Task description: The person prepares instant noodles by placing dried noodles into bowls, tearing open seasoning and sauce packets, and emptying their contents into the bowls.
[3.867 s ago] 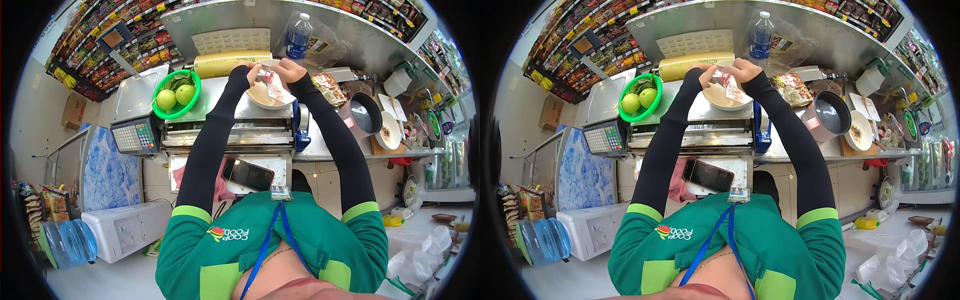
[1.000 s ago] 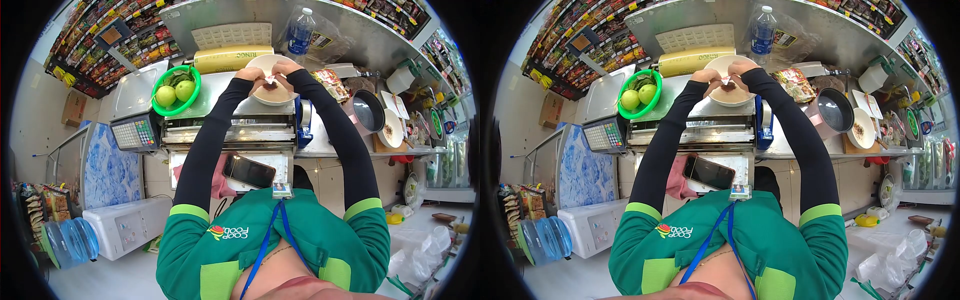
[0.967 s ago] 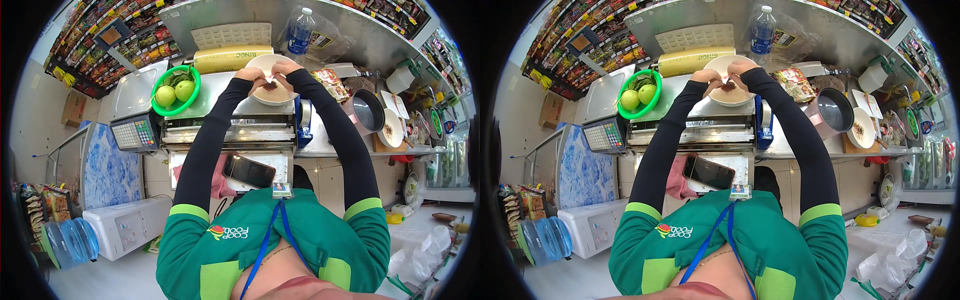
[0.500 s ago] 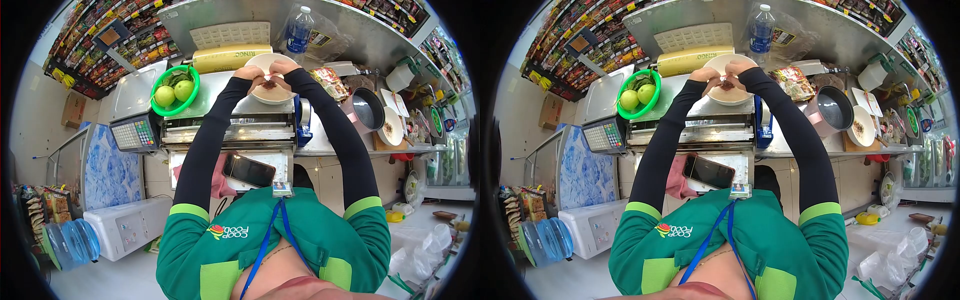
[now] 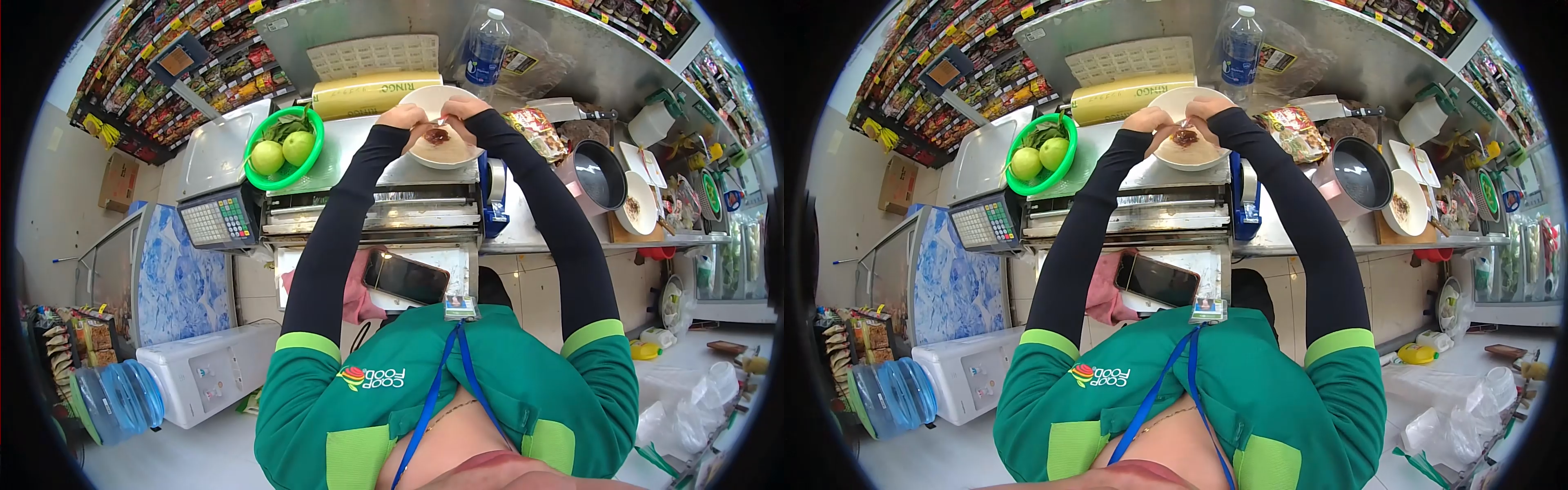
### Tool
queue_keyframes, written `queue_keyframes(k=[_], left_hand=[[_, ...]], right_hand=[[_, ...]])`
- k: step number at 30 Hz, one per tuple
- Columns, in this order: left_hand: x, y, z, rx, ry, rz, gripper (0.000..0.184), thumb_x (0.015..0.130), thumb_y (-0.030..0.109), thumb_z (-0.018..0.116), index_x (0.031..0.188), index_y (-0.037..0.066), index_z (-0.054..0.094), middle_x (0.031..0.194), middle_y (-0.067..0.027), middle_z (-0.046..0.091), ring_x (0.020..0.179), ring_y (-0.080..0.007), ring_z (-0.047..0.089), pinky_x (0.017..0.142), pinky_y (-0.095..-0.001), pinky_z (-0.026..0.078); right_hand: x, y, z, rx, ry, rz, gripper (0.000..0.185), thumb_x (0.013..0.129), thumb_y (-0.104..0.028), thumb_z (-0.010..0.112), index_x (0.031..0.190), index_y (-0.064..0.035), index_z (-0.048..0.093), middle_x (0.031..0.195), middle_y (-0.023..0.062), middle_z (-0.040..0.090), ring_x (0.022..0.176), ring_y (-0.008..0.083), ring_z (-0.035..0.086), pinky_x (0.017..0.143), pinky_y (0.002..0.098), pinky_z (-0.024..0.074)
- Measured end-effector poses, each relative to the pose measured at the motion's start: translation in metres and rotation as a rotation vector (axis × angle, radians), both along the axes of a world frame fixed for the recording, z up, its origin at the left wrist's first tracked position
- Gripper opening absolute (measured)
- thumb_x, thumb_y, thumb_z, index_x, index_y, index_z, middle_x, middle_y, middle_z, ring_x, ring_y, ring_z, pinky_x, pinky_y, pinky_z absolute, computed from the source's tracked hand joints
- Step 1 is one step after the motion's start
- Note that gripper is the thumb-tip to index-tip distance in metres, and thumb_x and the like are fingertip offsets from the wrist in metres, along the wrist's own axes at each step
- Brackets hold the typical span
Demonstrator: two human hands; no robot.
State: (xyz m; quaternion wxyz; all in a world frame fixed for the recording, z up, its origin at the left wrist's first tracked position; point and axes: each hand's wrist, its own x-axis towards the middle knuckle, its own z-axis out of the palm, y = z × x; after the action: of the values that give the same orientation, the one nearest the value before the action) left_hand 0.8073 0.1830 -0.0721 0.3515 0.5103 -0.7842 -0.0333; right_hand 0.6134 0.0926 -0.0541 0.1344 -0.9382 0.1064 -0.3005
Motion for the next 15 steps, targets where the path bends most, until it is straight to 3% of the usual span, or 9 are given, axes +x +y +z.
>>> queue_keyframes(k=[5, 15], left_hand=[[-0.0036, -0.0058, -0.0086, -0.161, 0.068, -0.017, 0.01, 0.078, 0.013, 0.066, 0.079, 0.006, 0.06, 0.074, -0.0105, 0.06, 0.072, -0.0289, 0.059, 0.066, -0.0356, 0.048], [-0.0078, -0.0032, -0.0015, -0.082, -0.05, 0.042, 0.008, 0.081, 0.012, 0.059, 0.087, 0.007, 0.062, 0.082, -0.0127, 0.061, 0.078, -0.031, 0.06, 0.068, -0.0369, 0.049]], right_hand=[[0.0035, -0.0023, -0.0064, -0.049, -0.02, 0.013, 0.002, 0.075, -0.007, 0.058, 0.076, -0.006, 0.058, 0.075, 0.0117, 0.059, 0.074, 0.0321, 0.058, 0.064, 0.0389, 0.0459], [0.0052, 0.0012, -0.0054, 0.017, -0.006, -0.01, 0.003, 0.075, -0.005, 0.056, 0.076, -0.0055, 0.058, 0.071, 0.0148, 0.059, 0.071, 0.0345, 0.058, 0.063, 0.0398, 0.0461]])
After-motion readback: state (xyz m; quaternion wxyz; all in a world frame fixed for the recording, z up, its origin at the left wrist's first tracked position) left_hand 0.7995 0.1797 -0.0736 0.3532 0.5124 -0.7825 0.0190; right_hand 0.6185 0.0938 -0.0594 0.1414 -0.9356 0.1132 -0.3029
